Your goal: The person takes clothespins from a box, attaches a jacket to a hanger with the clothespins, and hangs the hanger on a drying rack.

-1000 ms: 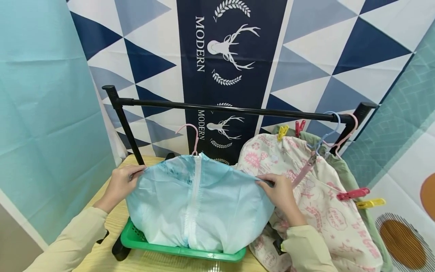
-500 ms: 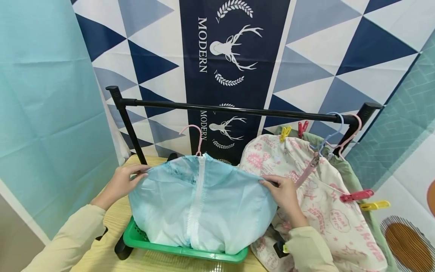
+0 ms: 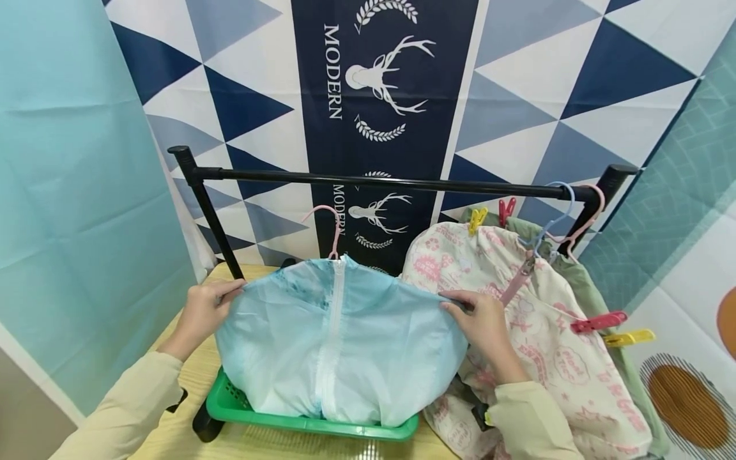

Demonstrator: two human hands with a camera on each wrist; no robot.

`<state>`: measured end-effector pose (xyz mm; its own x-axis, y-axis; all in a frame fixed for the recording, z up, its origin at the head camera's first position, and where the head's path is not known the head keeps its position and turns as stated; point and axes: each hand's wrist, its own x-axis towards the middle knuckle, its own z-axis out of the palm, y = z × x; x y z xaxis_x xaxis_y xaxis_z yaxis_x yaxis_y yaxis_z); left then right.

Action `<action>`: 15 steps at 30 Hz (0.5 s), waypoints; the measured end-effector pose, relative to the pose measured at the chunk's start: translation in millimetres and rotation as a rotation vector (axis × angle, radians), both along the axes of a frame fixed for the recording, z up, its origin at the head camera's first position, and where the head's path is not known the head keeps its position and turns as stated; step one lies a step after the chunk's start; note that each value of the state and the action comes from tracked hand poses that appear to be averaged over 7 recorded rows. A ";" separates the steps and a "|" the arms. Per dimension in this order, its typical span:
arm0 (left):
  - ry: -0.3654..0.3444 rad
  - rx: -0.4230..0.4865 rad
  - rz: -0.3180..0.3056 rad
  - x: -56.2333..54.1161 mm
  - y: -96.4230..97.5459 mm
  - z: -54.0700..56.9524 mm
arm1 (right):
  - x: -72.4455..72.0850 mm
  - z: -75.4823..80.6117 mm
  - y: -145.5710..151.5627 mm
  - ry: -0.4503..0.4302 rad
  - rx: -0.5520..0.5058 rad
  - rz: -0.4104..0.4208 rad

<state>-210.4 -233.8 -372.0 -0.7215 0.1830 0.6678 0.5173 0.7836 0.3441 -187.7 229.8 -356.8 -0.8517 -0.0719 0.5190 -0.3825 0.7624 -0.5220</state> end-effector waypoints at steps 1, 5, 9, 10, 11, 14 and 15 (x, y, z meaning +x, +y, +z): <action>0.012 0.006 0.004 0.2 -0.4 -0.5 | 1.5 4.1 0.1 -0.001 0.014 -0.001; 0.043 0.023 0.011 0.1 -2.4 -1.4 | 10.4 19.4 2.1 -0.025 0.070 -0.014; 0.058 0.030 0.016 -0.4 -4.9 -3.4 | 20.9 32.4 5.4 -0.076 0.139 -0.004; 0.059 0.033 0.017 -0.3 -5.4 -4.1 | 23.1 35.2 6.4 -0.097 0.165 0.007; 0.058 0.036 0.016 -0.3 -5.9 -4.8 | 25.4 37.7 7.5 -0.122 0.189 0.025; 0.055 0.047 0.011 -0.3 -6.8 -6.8 | 31.4 43.6 11.7 -0.185 0.276 0.100; 0.055 0.049 0.010 -0.2 -6.9 -7.5 | 33.2 45.1 13.4 -0.208 0.308 0.127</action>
